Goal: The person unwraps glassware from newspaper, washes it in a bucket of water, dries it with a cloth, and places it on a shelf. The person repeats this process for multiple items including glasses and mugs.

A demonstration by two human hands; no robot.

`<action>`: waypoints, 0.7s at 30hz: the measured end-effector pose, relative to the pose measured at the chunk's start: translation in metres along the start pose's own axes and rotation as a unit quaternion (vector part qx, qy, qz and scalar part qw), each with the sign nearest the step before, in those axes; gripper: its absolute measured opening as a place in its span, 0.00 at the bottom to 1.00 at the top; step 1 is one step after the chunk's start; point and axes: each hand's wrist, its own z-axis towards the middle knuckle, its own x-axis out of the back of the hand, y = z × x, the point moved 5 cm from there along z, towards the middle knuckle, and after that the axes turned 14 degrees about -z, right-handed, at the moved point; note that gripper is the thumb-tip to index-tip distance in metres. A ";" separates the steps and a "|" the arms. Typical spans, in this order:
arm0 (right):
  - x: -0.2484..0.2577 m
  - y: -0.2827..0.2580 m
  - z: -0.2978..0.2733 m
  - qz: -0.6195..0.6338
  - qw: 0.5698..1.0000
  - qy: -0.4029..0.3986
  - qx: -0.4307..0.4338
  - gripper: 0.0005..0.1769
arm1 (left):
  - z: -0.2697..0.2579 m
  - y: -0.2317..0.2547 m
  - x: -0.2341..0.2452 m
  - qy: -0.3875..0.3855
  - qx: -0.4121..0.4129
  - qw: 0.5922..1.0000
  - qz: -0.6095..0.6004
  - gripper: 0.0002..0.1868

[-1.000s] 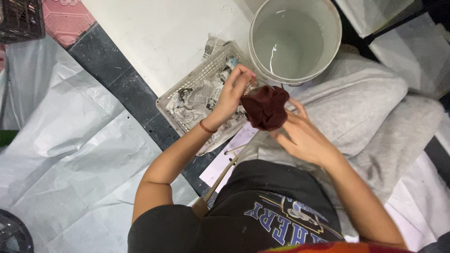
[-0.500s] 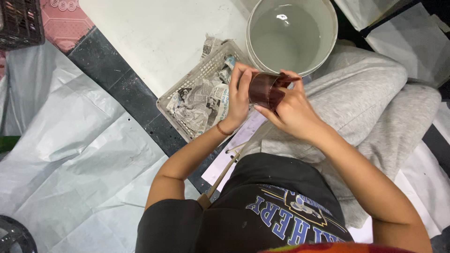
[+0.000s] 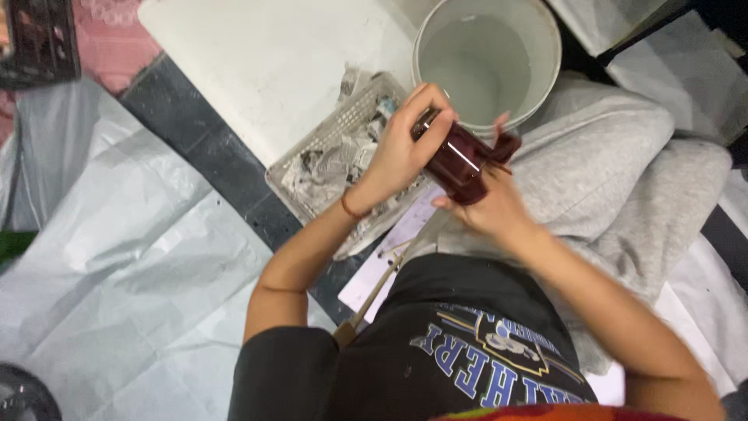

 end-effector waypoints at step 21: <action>-0.022 0.012 -0.032 0.512 0.708 0.044 -0.485 0.36 | -0.008 -0.014 -0.010 0.014 -0.204 0.978 0.042 0.05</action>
